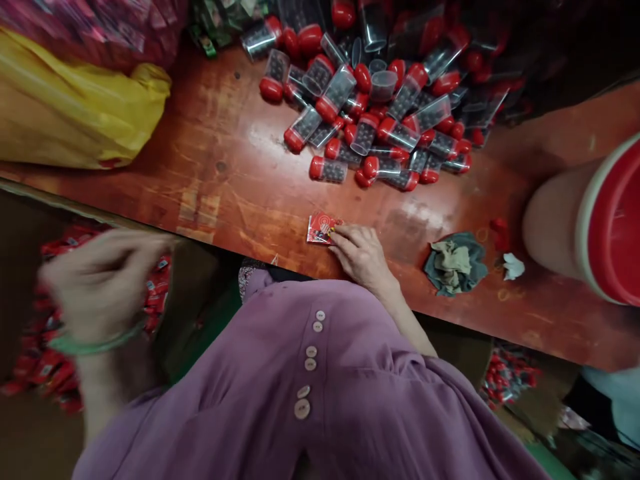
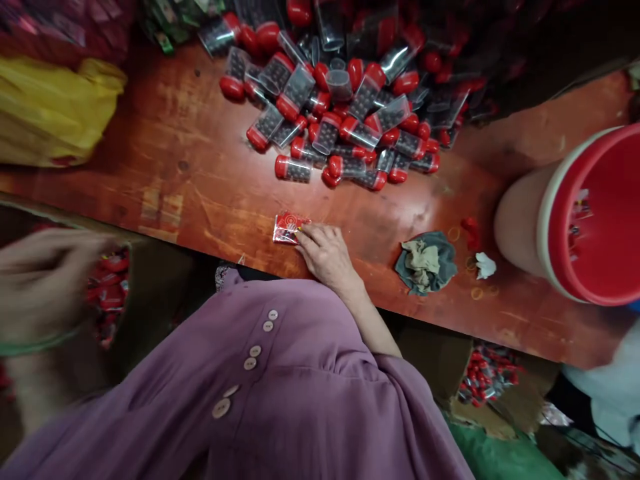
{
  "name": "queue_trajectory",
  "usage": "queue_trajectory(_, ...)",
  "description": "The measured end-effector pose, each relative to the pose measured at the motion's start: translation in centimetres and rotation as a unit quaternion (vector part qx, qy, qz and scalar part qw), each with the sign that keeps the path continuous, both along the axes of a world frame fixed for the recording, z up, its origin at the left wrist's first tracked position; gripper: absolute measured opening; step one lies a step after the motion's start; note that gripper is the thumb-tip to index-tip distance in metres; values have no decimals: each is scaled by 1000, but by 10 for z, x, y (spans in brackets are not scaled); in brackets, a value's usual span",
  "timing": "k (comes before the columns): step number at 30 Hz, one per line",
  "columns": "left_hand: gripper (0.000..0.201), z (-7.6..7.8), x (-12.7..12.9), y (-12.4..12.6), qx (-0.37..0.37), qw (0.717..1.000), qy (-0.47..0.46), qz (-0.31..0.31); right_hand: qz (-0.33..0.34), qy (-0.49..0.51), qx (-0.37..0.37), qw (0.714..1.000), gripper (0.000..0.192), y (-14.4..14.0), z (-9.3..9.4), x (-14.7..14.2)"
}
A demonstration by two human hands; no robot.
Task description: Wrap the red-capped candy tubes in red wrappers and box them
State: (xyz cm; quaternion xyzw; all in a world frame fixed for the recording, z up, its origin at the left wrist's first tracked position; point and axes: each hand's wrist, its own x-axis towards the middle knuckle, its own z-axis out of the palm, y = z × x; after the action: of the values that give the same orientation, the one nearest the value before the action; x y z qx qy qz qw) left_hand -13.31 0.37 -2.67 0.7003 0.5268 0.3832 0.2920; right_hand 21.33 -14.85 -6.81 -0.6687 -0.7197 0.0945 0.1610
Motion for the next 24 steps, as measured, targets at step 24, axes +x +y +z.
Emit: queue_trajectory(24,19,-39,191,-27,219,873,186,-394,-43,200,16,979,22,43,38,25)
